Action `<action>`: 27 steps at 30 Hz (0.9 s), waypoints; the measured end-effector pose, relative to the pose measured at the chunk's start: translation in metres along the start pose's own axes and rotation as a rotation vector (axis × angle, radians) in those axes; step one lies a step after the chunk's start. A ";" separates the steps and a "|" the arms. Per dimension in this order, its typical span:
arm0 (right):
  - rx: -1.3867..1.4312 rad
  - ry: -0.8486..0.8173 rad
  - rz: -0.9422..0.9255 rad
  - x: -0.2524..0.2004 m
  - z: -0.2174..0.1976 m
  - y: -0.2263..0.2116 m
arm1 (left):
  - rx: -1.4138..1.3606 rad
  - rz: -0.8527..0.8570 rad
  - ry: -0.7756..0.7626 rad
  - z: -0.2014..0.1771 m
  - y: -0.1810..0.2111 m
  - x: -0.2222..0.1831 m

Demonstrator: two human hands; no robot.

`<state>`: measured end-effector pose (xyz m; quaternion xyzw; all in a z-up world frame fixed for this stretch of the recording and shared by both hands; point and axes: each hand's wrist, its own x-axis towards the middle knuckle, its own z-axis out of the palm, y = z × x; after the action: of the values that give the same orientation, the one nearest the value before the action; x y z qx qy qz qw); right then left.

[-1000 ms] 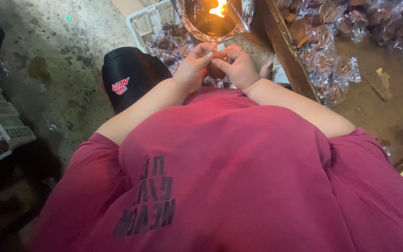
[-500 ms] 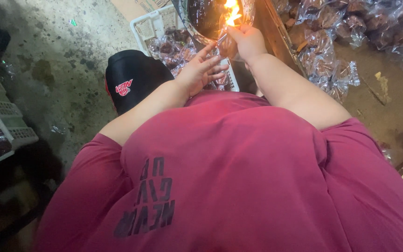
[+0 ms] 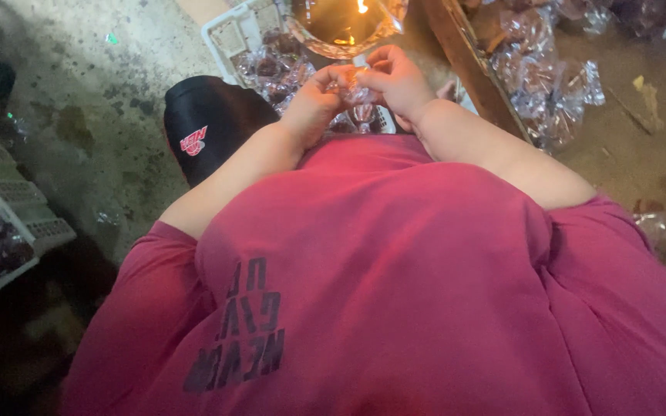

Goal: Sealing small plastic bags containing food items by melting the plastic over a candle flame and pinching it shut.

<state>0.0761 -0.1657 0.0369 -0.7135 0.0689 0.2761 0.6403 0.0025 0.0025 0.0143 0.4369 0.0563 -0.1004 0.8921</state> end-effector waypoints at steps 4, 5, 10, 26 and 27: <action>-0.294 0.018 -0.022 -0.001 -0.016 -0.004 | 0.044 -0.081 0.006 -0.011 -0.016 0.010; -0.292 0.031 -0.023 -0.004 -0.025 -0.010 | 0.044 -0.084 -0.006 -0.021 -0.022 0.014; -0.728 0.419 -0.797 0.013 -0.104 -0.025 | 0.428 -0.097 0.163 -0.113 -0.109 0.043; -0.331 0.688 -0.677 -0.005 -0.183 -0.054 | 0.123 -0.435 0.177 -0.013 -0.007 0.014; 0.112 0.390 -0.514 -0.014 -0.159 -0.068 | 0.115 -0.424 0.107 -0.013 -0.007 0.013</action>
<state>0.1439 -0.3090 0.1070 -0.7107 0.0230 -0.0406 0.7019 0.0137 0.0065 -0.0015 0.4703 0.1883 -0.2653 0.8204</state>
